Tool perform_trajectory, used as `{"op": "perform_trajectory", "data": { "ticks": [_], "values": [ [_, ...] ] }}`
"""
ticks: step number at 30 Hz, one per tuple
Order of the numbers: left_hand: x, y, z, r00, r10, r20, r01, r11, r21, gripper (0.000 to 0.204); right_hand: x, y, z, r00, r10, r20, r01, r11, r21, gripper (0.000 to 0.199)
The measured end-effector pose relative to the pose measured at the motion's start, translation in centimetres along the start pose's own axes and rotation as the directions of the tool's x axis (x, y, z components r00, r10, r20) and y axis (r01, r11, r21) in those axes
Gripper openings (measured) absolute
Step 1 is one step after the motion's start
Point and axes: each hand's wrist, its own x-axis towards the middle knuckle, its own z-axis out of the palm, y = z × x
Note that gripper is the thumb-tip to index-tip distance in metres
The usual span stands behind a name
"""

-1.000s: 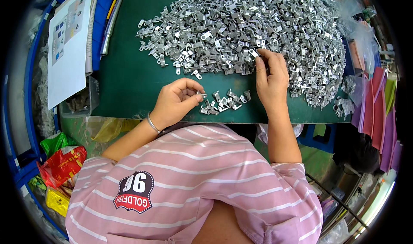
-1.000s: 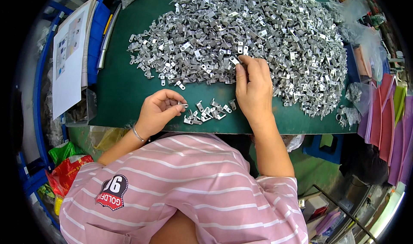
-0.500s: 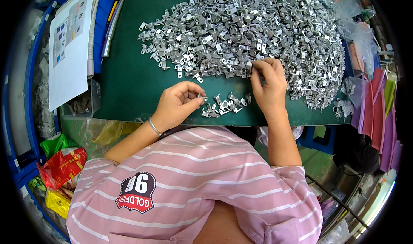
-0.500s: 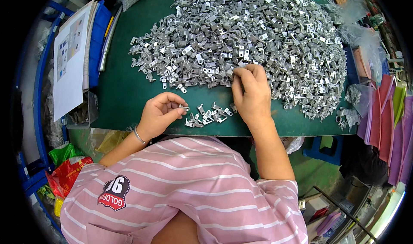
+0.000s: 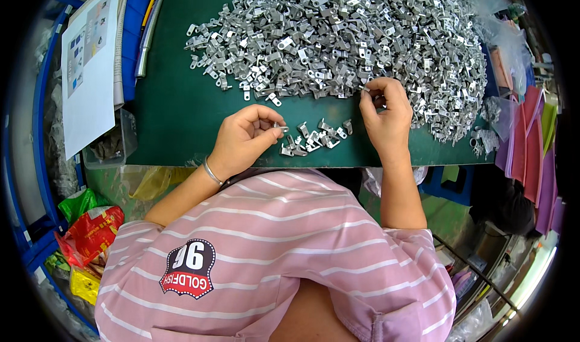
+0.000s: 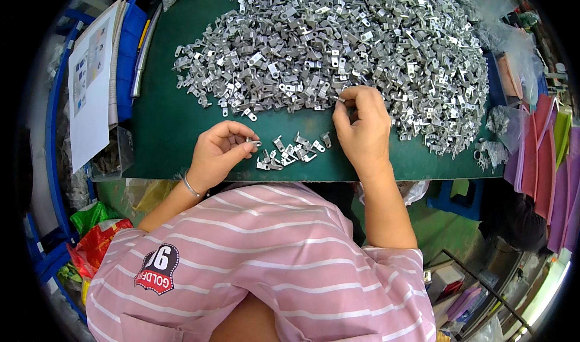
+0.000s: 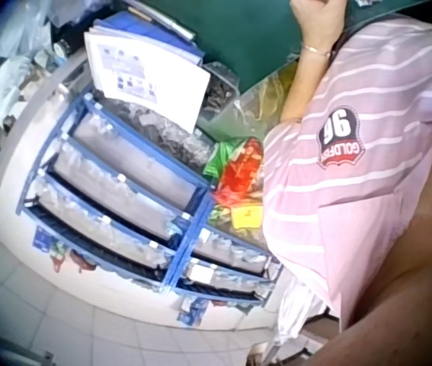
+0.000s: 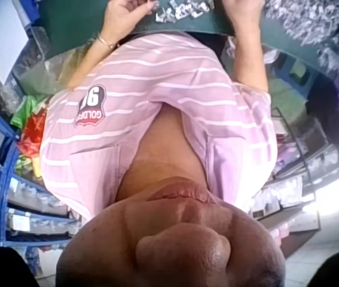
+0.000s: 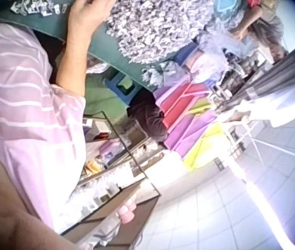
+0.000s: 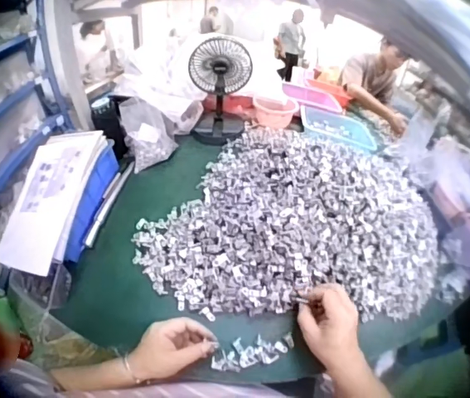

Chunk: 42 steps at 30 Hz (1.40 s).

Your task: The person sorts through a large pile of small metal clips on a green workbench by hand, picking up individual clips and setting them aside.

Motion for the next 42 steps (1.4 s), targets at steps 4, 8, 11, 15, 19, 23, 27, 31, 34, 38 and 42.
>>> {"op": "perform_trajectory", "data": {
  "ticks": [4,8,11,15,19,23,27,31,34,38,42],
  "values": [
    [0.0,0.0,-0.1,1.000,-0.011,-0.001,0.011,1.000,-0.024,0.015,-0.1,-0.3,-0.4,0.999,0.042,0.019,-0.043,0.999,0.020,0.032],
    [0.0,0.2,0.1,1.000,-0.025,-0.018,0.025,1.000,-0.014,0.015,-1.1,0.9,-0.7,0.953,0.294,0.078,-0.299,0.864,0.404,0.031],
    [0.0,0.3,0.2,0.999,-0.017,-0.027,0.016,1.000,-0.024,0.015,-1.5,0.9,-1.2,0.918,0.363,0.161,-0.383,0.703,0.599,0.025],
    [0.0,0.1,0.2,1.000,0.007,-0.027,-0.008,0.999,-0.040,0.014,-2.2,0.8,-1.8,0.864,0.432,0.258,-0.471,0.511,0.719,0.019],
    [0.0,0.3,0.3,0.999,0.021,-0.030,-0.021,0.999,-0.031,0.013,-2.9,0.8,-2.1,0.792,0.506,0.342,-0.523,0.274,0.807,0.018],
    [0.0,0.2,0.3,0.999,0.034,-0.021,-0.035,0.999,-0.015,0.014,-4.1,1.3,-2.2,0.839,0.474,0.268,-0.487,0.434,0.758,0.017],
    [0.0,0.0,0.3,0.999,0.029,-0.025,-0.029,0.999,-0.039,0.015,-4.8,0.1,-1.9,0.868,0.456,0.199,-0.470,0.620,0.628,0.014],
    [0.0,-0.1,0.0,0.999,0.032,-0.006,-0.032,0.999,-0.040,0.016,-5.7,-0.9,-1.5,0.870,0.415,0.266,-0.492,0.709,0.504,0.010],
    [0.0,-0.1,0.0,1.000,0.031,-0.001,-0.031,0.999,-0.043,0.016,-5.8,-0.4,-1.1,0.982,0.064,0.175,-0.113,0.952,0.285,0.009],
    [-0.1,-0.1,0.0,1.000,0.021,-0.014,-0.022,0.999,-0.039,0.015,-4.3,0.2,-0.7,0.998,0.055,-0.012,-0.056,0.987,-0.149,0.010],
    [-0.1,0.0,0.2,0.999,0.024,-0.024,-0.025,0.998,-0.050,0.015,-3.6,0.5,-0.8,0.998,0.064,0.026,-0.054,0.957,-0.285,0.007]
  ]
}}
